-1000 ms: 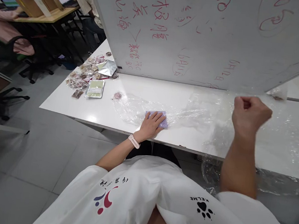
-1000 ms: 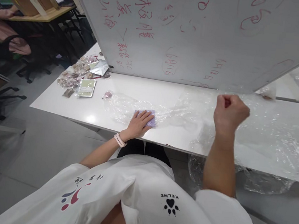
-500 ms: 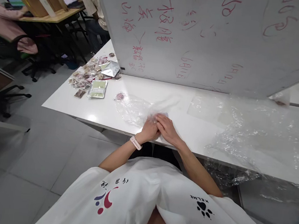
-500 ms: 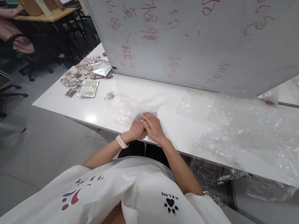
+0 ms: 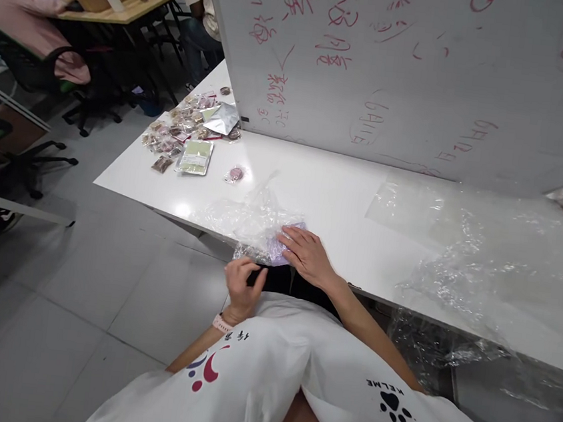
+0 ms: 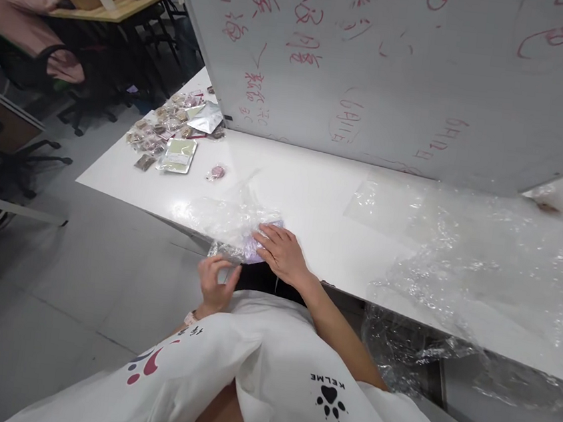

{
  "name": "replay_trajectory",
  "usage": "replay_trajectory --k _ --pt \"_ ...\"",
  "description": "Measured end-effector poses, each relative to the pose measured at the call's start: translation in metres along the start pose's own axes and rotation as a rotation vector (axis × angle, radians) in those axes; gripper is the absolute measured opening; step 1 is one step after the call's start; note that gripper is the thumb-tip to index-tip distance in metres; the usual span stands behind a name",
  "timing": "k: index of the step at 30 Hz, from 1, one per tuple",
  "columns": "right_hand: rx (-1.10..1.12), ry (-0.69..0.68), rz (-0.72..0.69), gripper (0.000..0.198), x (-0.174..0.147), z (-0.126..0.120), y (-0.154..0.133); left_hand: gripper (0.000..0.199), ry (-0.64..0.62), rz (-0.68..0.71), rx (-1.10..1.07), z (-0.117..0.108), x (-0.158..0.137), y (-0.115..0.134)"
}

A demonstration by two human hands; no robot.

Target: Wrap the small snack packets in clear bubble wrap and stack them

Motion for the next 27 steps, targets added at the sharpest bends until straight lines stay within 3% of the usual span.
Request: replay_trajectory --k 1,3,5,7,10,13,16,19,22,27 --pt "-0.013 -0.007 -0.010 0.047 0.000 0.001 0.000 0.027 0.026 -0.177 -0.096 -0.009 -0.002 -0.024" --pt "-0.033 -0.012 -0.031 0.055 -0.001 0.003 0.000 0.043 -0.072 -0.543 -0.387 0.001 -0.011 -0.063" --pt "-0.051 -0.013 -0.053 0.063 -0.002 0.003 0.000 0.053 -0.252 -0.804 -0.720 0.029 -0.021 -0.070" --pt "-0.069 -0.017 -0.074 0.069 -0.004 0.004 -0.001 0.054 -0.318 -0.847 -0.924 0.045 -0.017 -0.055" --pt "-0.099 -0.025 -0.098 0.076 -0.006 0.004 -0.004 0.049 -0.167 -0.601 -0.860 0.039 0.012 -0.025" --pt "-0.124 -0.025 -0.094 0.064 -0.007 0.004 -0.006 0.048 -0.122 -0.170 -0.470 0.030 0.038 0.029" --pt "-0.124 -0.046 -0.070 0.042 -0.008 0.008 -0.005 0.052 -0.368 0.313 -0.034 0.055 0.041 0.089" --pt "-0.091 -0.065 -0.037 0.033 -0.011 0.011 0.000 0.071 -0.676 0.633 0.175 0.084 0.027 0.109" --pt "-0.024 -0.016 -0.064 0.030 -0.019 0.007 0.003 0.085 -0.806 0.777 0.249 0.092 0.020 0.105" --pt "0.062 0.166 -0.083 0.035 -0.052 -0.013 0.005 0.077 -0.861 0.810 0.123 0.091 0.005 0.103"
Point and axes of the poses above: each hand's wrist, its own x-axis towards the middle knuckle, its own z-axis out of the palm, y = z × x, the point moved 10 cm from there along x, towards the middle knuckle, and after that the axes turned 1 degree about y, right-handed, at the moved point
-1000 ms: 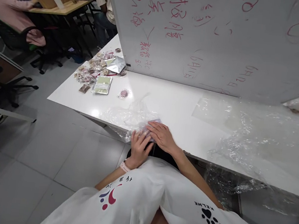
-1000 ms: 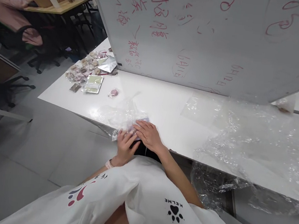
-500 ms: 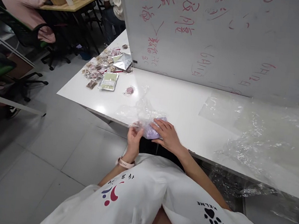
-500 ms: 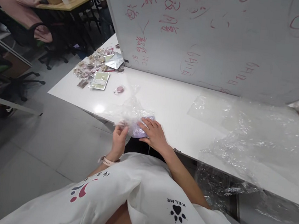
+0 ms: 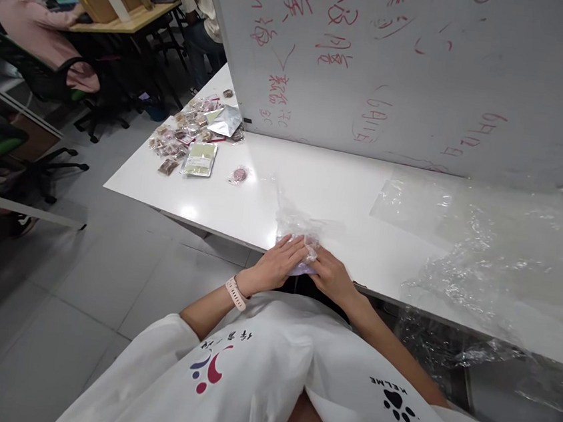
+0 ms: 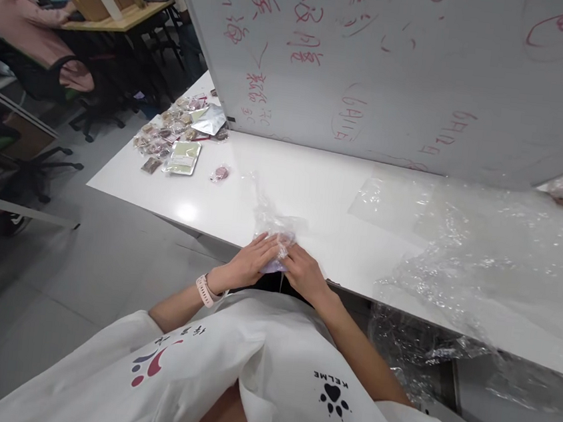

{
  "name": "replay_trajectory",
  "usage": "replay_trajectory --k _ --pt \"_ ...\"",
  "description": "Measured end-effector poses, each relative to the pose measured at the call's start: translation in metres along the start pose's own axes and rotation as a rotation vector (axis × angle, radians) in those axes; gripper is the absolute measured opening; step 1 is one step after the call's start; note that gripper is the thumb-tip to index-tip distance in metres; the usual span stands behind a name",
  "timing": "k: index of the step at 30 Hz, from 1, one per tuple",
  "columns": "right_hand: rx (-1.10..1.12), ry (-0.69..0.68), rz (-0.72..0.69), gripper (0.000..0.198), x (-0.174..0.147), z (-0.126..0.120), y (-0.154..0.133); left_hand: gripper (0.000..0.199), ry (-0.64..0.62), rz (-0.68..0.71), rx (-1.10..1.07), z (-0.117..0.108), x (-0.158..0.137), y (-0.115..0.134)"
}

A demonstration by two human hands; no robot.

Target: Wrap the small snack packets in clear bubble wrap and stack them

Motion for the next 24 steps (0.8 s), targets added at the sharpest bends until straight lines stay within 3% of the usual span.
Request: replay_trajectory --k 2,5,8,11,14,16,18,20,22,24 --pt "0.018 0.063 0.031 0.039 -0.013 -0.013 -0.003 0.072 0.007 -0.015 -0.139 -0.003 -0.001 0.004" --pt "0.006 0.173 0.111 0.042 -0.020 -0.039 -0.004 0.051 -0.083 -0.128 -0.382 -0.011 0.003 -0.002" --pt "0.033 0.180 0.190 0.044 -0.004 -0.049 0.003 0.036 -0.201 -0.235 -0.623 -0.022 0.016 -0.019" --pt "0.105 0.167 0.386 0.048 0.019 -0.045 0.033 0.041 -0.248 -0.354 -0.768 -0.026 0.036 -0.045" --pt "0.059 0.125 0.632 0.054 0.029 -0.034 0.068 0.046 -0.070 -0.544 -0.600 -0.030 0.051 -0.078" --pt "-0.085 0.144 0.677 0.057 0.033 -0.036 0.076 0.048 0.090 -0.628 -0.364 -0.035 0.052 -0.089" --pt "-0.253 0.208 0.609 0.054 0.036 -0.044 0.068 0.046 0.215 -0.637 -0.175 -0.036 0.050 -0.087" --pt "-0.332 0.208 0.454 0.045 0.039 -0.041 0.050 0.039 0.341 -0.599 -0.075 -0.038 0.045 -0.081" --pt "-0.330 0.116 0.272 0.044 0.038 -0.025 0.029 0.032 0.451 -0.589 -0.060 -0.041 0.036 -0.081" --pt "-0.316 0.008 0.143 0.060 0.032 -0.007 0.013 0.030 0.507 -0.629 -0.136 -0.043 0.029 -0.091"
Point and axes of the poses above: each hand's wrist, its own x-axis towards the middle knuckle, its own z-axis out of the palm, y = z × x, the point moved 10 cm from there along x, towards the middle knuckle, and after that the axes turned 1 degree about y, right-handed, at the moved point
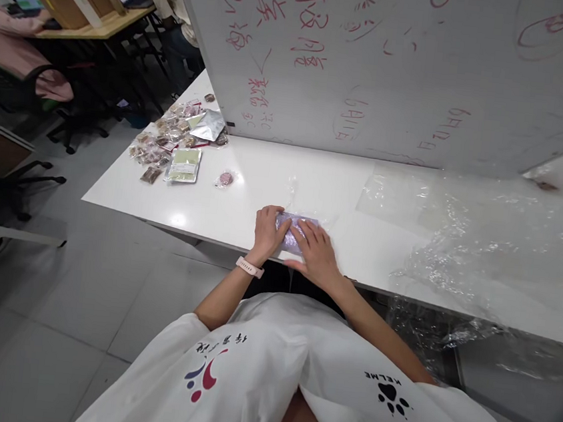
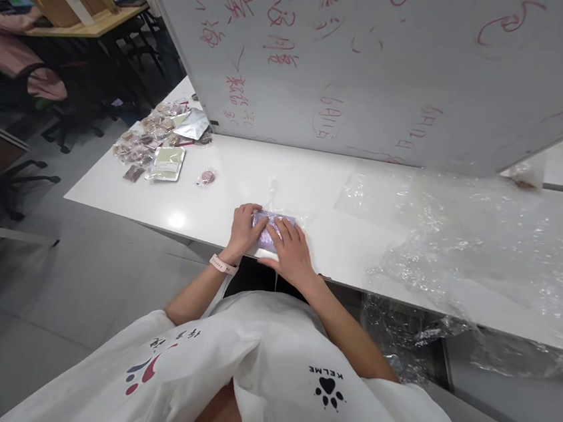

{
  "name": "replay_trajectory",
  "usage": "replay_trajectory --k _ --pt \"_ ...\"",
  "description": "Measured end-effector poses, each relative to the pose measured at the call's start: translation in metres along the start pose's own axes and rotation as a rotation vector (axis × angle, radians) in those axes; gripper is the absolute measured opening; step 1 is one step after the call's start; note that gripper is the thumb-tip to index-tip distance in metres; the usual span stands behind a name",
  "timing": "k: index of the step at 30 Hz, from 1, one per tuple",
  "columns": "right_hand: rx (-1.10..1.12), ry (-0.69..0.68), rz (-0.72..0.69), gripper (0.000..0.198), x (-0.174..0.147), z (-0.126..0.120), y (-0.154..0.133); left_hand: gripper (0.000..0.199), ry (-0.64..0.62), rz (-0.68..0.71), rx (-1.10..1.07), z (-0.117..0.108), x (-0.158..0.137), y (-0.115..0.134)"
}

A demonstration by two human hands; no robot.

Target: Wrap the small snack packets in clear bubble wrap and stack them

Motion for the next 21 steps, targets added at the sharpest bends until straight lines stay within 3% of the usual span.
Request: replay_trajectory --k 3,8,11,13,16,19,21 --pt "-0.006 -0.078 -0.046 0.082 -0.010 0.010 -0.009 0.045 -0.098 -0.110 -0.128 0.005 0.016 -0.010" --pt "0.038 -0.079 -0.047 0.066 -0.007 0.007 -0.008 0.078 -0.448 -0.143 -0.341 0.040 0.049 0.013" --pt "0.091 -0.026 -0.012 0.047 -0.002 0.004 0.000 0.058 -0.621 -0.033 -0.379 0.053 0.038 0.035" --pt "0.150 0.001 0.025 0.037 0.001 0.003 0.008 0.040 -0.621 0.113 -0.292 0.046 0.020 0.045" --pt "0.285 0.020 0.104 0.034 0.008 -0.003 0.023 0.040 -0.512 0.344 -0.147 0.021 -0.009 0.051" --pt "0.418 0.016 0.206 0.060 0.018 -0.012 0.042 0.052 -0.473 0.455 -0.105 0.003 -0.022 0.046" --pt "0.449 -0.040 0.161 0.078 0.029 -0.014 0.042 0.045 -0.489 0.454 -0.116 0.000 -0.018 0.040"
Point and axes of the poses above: each hand's wrist, its own x-axis towards the middle knuckle, its own z-axis out of the palm, y = z × x, the point moved 10 cm from there along x, towards the middle knuckle, and after that the axes turned 1 degree about y, right-handed, at the moved point
